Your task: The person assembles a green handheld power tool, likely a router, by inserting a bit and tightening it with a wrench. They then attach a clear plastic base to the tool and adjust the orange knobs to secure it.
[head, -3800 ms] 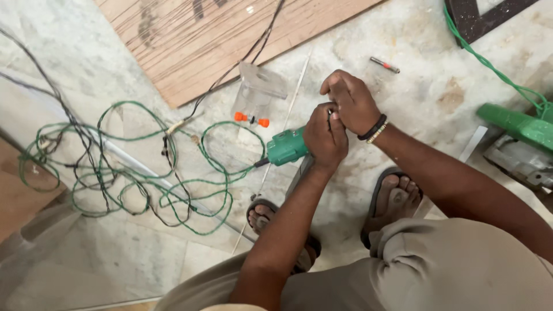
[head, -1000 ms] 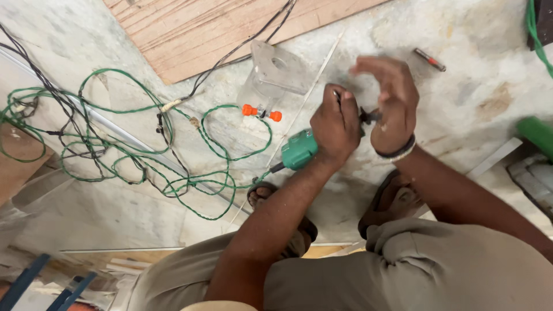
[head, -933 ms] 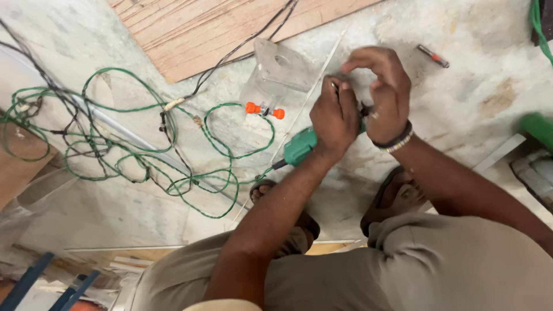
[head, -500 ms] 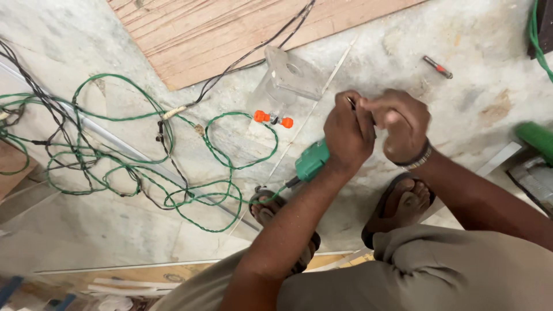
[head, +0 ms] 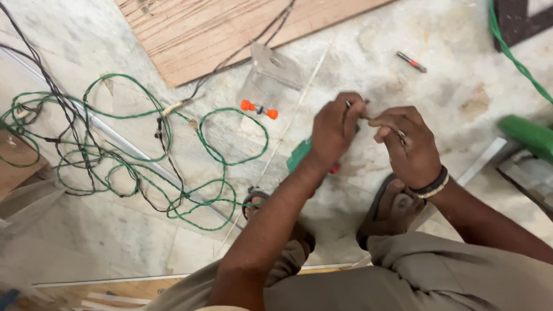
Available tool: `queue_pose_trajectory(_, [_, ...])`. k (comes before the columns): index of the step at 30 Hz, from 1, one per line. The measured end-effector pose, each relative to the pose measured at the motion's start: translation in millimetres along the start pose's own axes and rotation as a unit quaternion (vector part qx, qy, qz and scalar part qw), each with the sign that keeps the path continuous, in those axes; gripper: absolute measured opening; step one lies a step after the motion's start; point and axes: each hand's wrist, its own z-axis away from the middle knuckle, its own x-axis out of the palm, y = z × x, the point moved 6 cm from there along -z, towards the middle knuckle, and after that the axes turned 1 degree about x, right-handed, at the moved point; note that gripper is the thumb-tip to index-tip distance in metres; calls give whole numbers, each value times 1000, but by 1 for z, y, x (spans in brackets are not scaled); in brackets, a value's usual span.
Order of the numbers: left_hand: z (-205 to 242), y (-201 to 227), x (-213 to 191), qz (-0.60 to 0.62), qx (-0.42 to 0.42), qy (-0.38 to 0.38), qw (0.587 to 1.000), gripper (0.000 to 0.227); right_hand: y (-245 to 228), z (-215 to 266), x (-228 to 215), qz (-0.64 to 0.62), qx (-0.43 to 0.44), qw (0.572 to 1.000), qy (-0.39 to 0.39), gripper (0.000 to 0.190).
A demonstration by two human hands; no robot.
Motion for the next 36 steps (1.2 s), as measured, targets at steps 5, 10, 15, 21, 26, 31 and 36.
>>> queue_pose_trajectory(5, [10, 1, 13, 41, -41, 6, 998, 21, -8, 19, -2, 125, -158, 980, 11, 14])
queue_pose_trajectory(10, [1, -18, -20, 115, -38, 151, 981, 26, -1, 41, -21, 64, -158, 984, 45, 18])
queue_pose_trajectory(15, [-4, -14, -13, 139, -52, 121, 982, 26, 14, 59, -55, 81, -180, 971, 136, 9])
queue_pose_trajectory(21, [33, -33, 87, 202, -174, -51, 962, 28, 79, 60, -72, 159, 83, 980, 90, 32])
queue_pose_trajectory(26, [77, -52, 122, -2, -94, -72, 993, 28, 113, 56, -67, 239, 75, 966, 67, 36])
queue_pose_trajectory(31, [94, -63, 122, -44, -116, -94, 988, 29, 127, 55, -68, 242, 100, 962, 74, 44])
queue_pose_trajectory(36, [86, -55, 114, -152, -97, -111, 977, 33, 120, 51, -67, 269, 32, 957, 101, 47])
